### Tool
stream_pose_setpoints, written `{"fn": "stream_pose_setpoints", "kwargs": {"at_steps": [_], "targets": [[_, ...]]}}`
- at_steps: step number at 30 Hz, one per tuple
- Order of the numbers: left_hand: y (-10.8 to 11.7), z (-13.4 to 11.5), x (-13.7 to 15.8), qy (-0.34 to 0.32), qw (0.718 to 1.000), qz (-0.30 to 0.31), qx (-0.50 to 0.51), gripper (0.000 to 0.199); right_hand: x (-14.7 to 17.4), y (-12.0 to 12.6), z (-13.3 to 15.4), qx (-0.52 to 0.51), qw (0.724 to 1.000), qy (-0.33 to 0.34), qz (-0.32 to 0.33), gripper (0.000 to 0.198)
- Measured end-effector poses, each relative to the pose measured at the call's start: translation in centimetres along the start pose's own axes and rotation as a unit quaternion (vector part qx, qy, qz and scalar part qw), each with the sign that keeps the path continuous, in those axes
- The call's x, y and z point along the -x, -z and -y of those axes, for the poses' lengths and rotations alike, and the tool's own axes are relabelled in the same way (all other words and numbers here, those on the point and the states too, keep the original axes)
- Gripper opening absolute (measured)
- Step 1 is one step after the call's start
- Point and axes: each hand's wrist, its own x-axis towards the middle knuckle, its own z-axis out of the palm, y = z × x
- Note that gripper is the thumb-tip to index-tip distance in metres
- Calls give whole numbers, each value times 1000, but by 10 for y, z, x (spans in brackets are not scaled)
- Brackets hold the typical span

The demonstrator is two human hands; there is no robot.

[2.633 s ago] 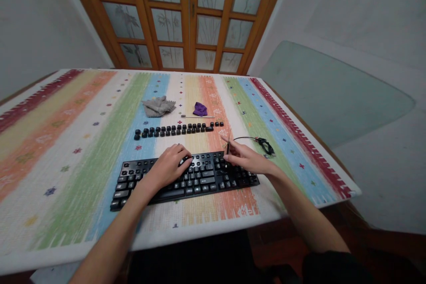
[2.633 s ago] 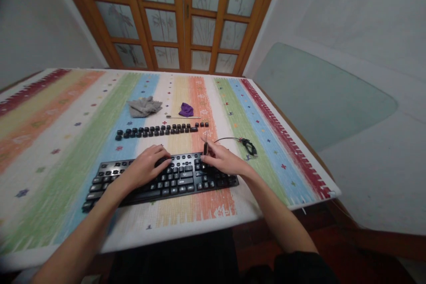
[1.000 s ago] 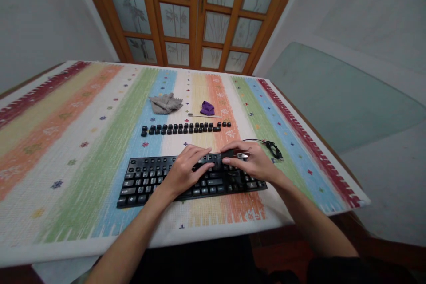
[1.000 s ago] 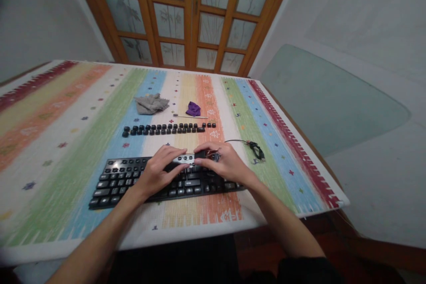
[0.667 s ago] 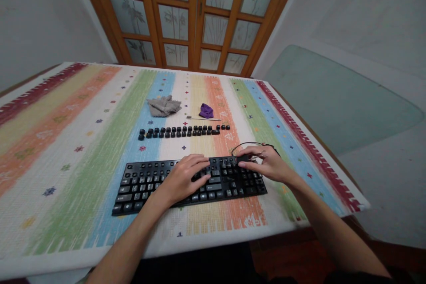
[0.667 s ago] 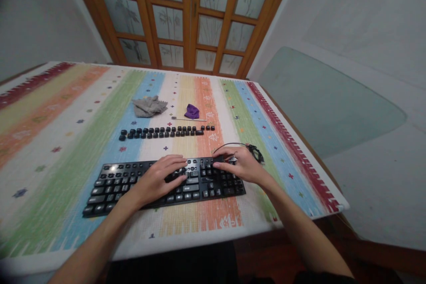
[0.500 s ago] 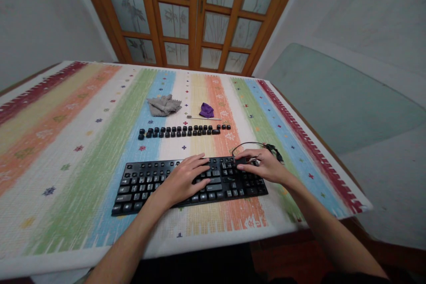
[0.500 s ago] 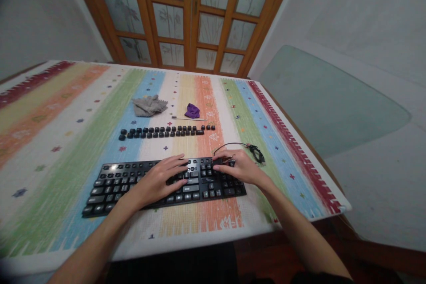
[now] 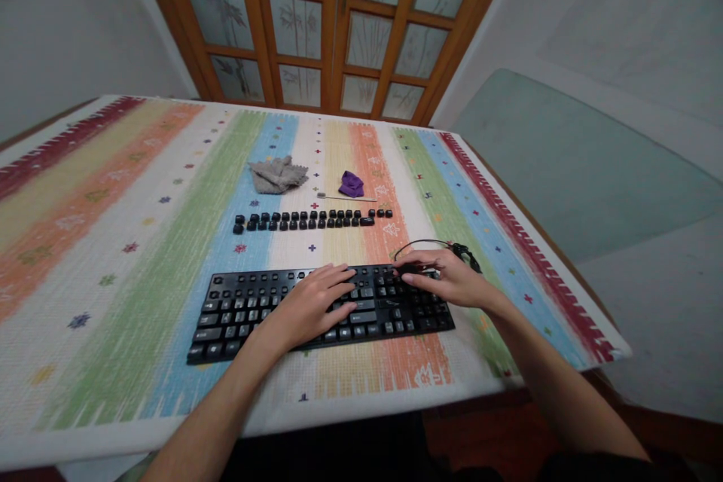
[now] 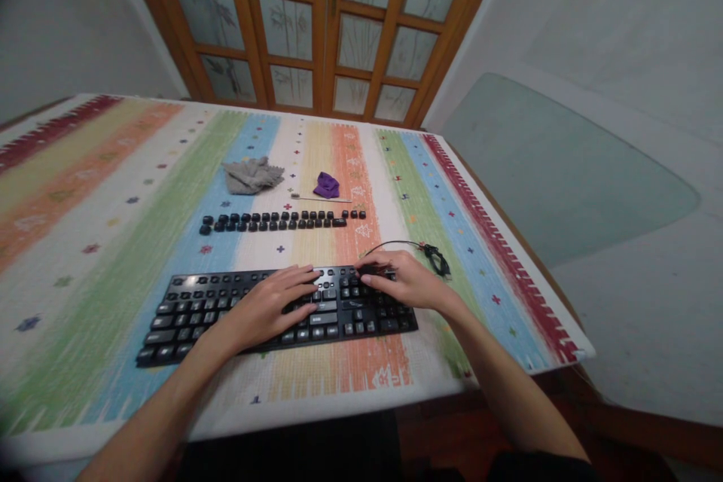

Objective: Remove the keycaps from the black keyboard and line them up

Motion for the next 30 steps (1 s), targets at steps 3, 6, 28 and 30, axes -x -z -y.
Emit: {"fn": "stream_pose_setpoints", "kwargs": {"at_steps": [3, 6, 28, 30], "targets": [[0, -1, 0, 0, 1000, 1, -3, 26, -3, 1, 2, -9, 1000, 26, 16, 22], [0, -1, 0, -6, 1000, -5, -7, 27, -7, 1, 5, -12, 999, 41, 23, 21], [-1, -1, 1, -3, 1000, -7, -1, 27, -14, -13, 11, -35, 995, -70, -57, 22], [-1, -1, 1, -3, 1000, -3, -5, 27, -13, -17, 7, -84, 989, -100, -73, 25]]}}
